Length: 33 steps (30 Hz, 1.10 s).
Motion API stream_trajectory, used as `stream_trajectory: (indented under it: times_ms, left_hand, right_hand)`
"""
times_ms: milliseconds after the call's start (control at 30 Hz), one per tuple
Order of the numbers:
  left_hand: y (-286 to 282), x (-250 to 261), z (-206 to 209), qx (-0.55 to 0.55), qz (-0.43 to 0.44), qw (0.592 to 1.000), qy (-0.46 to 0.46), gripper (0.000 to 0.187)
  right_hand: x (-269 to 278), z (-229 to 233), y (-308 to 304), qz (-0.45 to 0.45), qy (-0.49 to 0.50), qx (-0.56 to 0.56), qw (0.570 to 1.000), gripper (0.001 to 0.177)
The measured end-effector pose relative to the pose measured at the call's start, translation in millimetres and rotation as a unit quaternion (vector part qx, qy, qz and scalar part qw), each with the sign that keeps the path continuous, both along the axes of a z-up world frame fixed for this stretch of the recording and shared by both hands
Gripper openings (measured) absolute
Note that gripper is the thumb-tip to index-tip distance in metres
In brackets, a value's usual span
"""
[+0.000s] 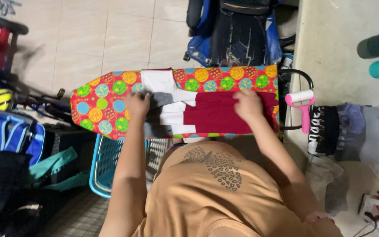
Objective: The person uses a pink lint roller to remove lint from a red cloth and a gray sweatshirt laid on a colorful ironing board. The person repeatedly rolls the tool over the fabric surfaces, folding the garments as needed to access different areas.
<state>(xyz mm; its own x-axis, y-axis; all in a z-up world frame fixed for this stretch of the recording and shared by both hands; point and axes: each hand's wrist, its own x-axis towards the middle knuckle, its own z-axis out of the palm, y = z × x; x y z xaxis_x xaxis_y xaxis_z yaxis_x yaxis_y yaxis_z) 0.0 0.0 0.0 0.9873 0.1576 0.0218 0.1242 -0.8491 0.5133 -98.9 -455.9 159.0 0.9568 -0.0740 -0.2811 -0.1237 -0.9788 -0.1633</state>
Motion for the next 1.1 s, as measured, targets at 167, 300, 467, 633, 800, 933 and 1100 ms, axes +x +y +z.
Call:
stream_trajectory:
  times_ms: [167, 300, 467, 633, 800, 933, 1100]
  left_hand:
    - [-48.0, -27.0, 96.7, 0.015, -0.09, 0.993, -0.075, 0.021]
    - [-48.6, -69.1, 128.9, 0.007, -0.174, 0.972, -0.157, 0.03]
    - [-26.9, -103.6, 135.3, -0.001, -0.182, 0.966, -0.184, 0.021]
    - [-3.2, -118.4, 124.6, 0.02, -0.162, 0.97, -0.183, 0.014]
    - [5.0, -121.3, 113.4, 0.026, -0.164, 0.97, -0.179, 0.02]
    - [4.1, -121.1, 99.5, 0.016, -0.162, 0.971, -0.176, 0.021]
    - [1.3, -116.1, 87.1, 0.019, -0.189, 0.973, -0.131, 0.016]
  right_hand:
    - [40.1, 63.0, 132.0, 0.218, -0.119, 0.172, 0.953, 0.049]
    - [74.2, 37.6, 210.6, 0.347, -0.145, 0.184, 0.908, 0.066]
    - [102.6, -25.2, 239.4, 0.415, 0.046, -0.122, 0.9, 0.03]
    - [130.5, -78.4, 166.8, 0.258, 0.02, -0.287, 0.923, 0.025]
    - [112.1, -54.4, 23.9, 0.118, -0.005, -0.284, 0.952, 0.02]
    - [29.9, -11.6, -69.8, 0.03, -0.188, -0.169, 0.967, 0.015]
    - [-65.9, 17.0, -72.0, 0.02, -0.239, -0.137, 0.961, 0.039]
